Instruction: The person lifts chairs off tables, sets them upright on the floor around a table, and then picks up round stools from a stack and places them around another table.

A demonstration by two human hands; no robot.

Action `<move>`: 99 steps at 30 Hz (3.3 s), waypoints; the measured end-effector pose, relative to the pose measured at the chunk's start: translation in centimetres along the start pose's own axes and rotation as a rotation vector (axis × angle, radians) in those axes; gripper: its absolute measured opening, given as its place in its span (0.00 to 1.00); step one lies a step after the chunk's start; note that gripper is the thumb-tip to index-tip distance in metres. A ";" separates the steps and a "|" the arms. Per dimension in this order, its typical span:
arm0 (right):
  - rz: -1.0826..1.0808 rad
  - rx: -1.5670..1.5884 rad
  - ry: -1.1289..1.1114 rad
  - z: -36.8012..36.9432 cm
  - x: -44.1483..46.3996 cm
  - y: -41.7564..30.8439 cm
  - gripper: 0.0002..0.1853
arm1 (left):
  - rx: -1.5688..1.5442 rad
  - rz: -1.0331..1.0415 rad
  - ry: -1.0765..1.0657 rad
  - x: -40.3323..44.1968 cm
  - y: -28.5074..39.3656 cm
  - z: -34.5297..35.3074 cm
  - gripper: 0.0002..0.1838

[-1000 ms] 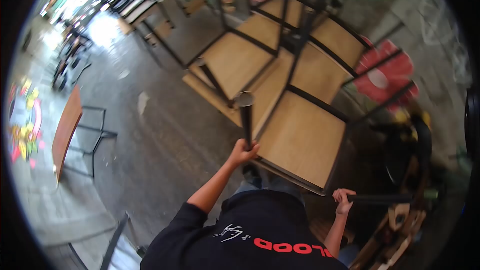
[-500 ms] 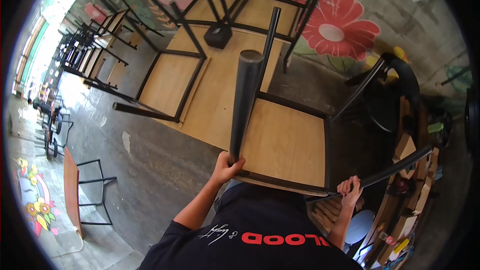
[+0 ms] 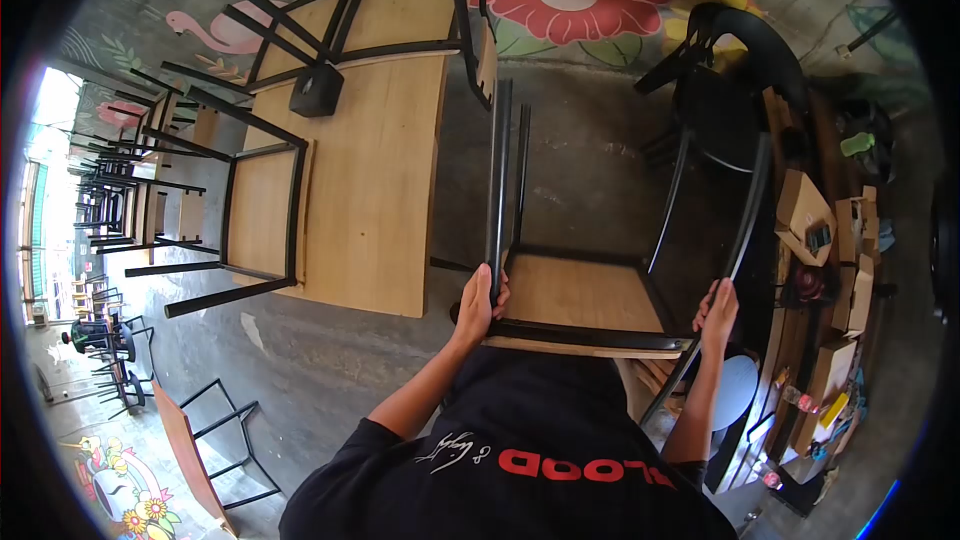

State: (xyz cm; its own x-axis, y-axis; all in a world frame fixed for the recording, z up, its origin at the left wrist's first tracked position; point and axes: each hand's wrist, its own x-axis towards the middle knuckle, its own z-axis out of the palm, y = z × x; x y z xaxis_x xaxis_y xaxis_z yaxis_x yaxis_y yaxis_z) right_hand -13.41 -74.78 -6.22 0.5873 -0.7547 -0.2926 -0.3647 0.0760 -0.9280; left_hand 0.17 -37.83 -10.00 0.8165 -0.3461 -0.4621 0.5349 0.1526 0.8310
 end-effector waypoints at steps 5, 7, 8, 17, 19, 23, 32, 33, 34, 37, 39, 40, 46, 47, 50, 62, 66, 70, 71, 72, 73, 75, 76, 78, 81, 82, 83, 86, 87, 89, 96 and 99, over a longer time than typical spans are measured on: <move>0.208 -0.316 -0.034 1.4 5.1 8.5 0.26 | 0.078 -0.201 0.114 4.2 -6.8 -1.2 0.28; 0.281 -0.394 -0.067 2.6 6.6 12.0 0.29 | 0.151 -0.258 0.173 5.5 -9.8 -2.5 0.29; 0.319 -0.428 -0.083 2.9 7.1 13.7 0.29 | 0.163 -0.320 0.241 6.4 -11.3 -3.2 0.29; 0.517 -0.661 -0.200 8.9 14.3 26.5 0.34 | 0.375 -0.564 0.402 14.5 -21.0 -8.1 0.39; 0.525 -0.757 -0.255 10.7 17.1 29.8 0.37 | 0.423 -0.581 0.413 17.0 -22.8 -9.7 0.40; 0.573 -0.820 -0.322 14.4 21.2 33.5 0.39 | 0.498 -0.548 0.423 21.1 -25.8 -11.8 0.43; 0.593 -0.907 -0.381 19.9 24.6 37.4 0.39 | 0.667 -0.657 0.484 24.3 -28.6 -14.9 0.44; 0.612 -0.918 -0.415 20.4 24.6 36.4 0.39 | 0.652 -0.667 0.450 23.9 -29.0 -15.4 0.44; 0.626 -0.935 -0.452 20.3 24.3 36.0 0.38 | 0.627 -0.678 0.420 23.7 -29.2 -16.4 0.43; 0.576 -1.009 -0.369 21.3 25.2 37.1 0.38 | 0.454 -0.669 0.393 26.3 -28.9 -17.5 0.39; 0.525 -1.032 -0.341 21.9 25.7 38.4 0.37 | 0.445 -0.660 0.353 27.3 -28.2 -18.1 0.37; 0.498 -1.043 -0.329 22.2 26.1 38.9 0.37 | 0.440 -0.684 0.355 27.6 -26.5 -17.3 0.35; 0.391 -1.106 -0.286 25.1 29.4 36.7 0.33 | 1.032 0.159 0.331 29.6 -18.8 -12.4 0.20; 0.401 -1.115 -0.304 25.6 30.0 36.1 0.33 | 0.973 0.244 0.253 28.7 -14.5 -9.7 0.17; 0.440 -1.098 -0.330 26.7 31.7 34.6 0.33 | 1.146 0.539 0.093 24.1 -3.0 -4.4 0.16; 0.396 -1.102 -0.415 29.8 41.7 40.8 0.32 | 1.582 0.617 0.451 27.0 3.3 -14.4 0.16; 0.380 -1.252 -0.512 31.9 45.7 42.1 0.30 | 1.602 0.644 0.463 27.5 3.4 -14.4 0.16; 0.417 -1.355 -0.582 34.6 48.5 41.4 0.24 | 1.603 0.635 0.447 27.8 3.4 -14.7 0.14; 0.424 -1.396 -0.583 35.2 49.6 42.2 0.23 | 1.600 0.637 0.436 27.9 3.4 -14.7 0.14; 0.431 -1.439 -0.583 35.7 51.1 43.3 0.22 | 1.607 0.608 0.428 27.9 3.5 -14.6 0.13; 0.431 -1.481 -0.581 36.4 52.0 43.4 0.21 | 1.615 0.594 0.426 28.0 3.5 -14.5 0.13; 0.513 -1.485 -0.760 37.6 53.6 42.0 0.14 | 1.631 0.572 0.432 28.1 3.7 -14.4 0.12; 0.552 -1.482 -0.849 38.3 54.3 40.9 0.18 | 1.667 0.545 0.441 28.2 3.7 -14.3 0.11; 0.576 -1.510 -0.814 40.0 54.9 39.6 0.19 | 1.697 0.535 0.447 28.3 3.7 -14.4 0.10; 0.436 -1.651 -0.826 41.9 56.5 40.6 0.21 | 1.752 0.510 0.444 28.1 3.8 -15.0 0.13; 0.360 -1.715 -0.838 42.2 57.1 41.1 0.21 | 1.765 0.506 0.443 27.9 3.7 -15.1 0.14; 0.373 -1.725 -0.906 42.5 57.9 41.3 0.22 | 1.777 0.499 0.441 28.0 3.6 -15.2 0.15; 0.445 -1.755 -1.033 44.0 57.8 38.8 0.24 | 1.800 0.476 0.448 27.9 3.4 -15.3 0.16; 0.478 -1.768 -1.013 44.3 57.8 38.4 0.25 | 1.805 0.471 0.453 27.7 3.4 -15.5 0.16; 0.502 -1.771 -0.986 45.6 57.4 37.9 0.25 | 1.808 0.452 0.443 27.2 3.6 -16.0 0.14; 0.478 -1.650 -0.659 46.5 57.2 36.4 0.25 | 1.772 0.476 0.431 27.2 3.7 -15.8 0.14; 0.450 -1.624 -0.674 48.9 57.1 32.2 0.25 | 1.754 0.493 0.436 27.8 4.2 -15.0 0.11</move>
State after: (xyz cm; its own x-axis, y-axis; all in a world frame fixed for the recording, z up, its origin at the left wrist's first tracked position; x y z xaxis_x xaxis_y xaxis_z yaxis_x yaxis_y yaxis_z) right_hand 43.69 -83.55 -64.11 0.2647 -0.4630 -0.8459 -0.5832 -0.7754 0.2420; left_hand 28.34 -32.97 -24.01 0.9503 -0.2994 0.0861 -0.3071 -0.9467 0.0977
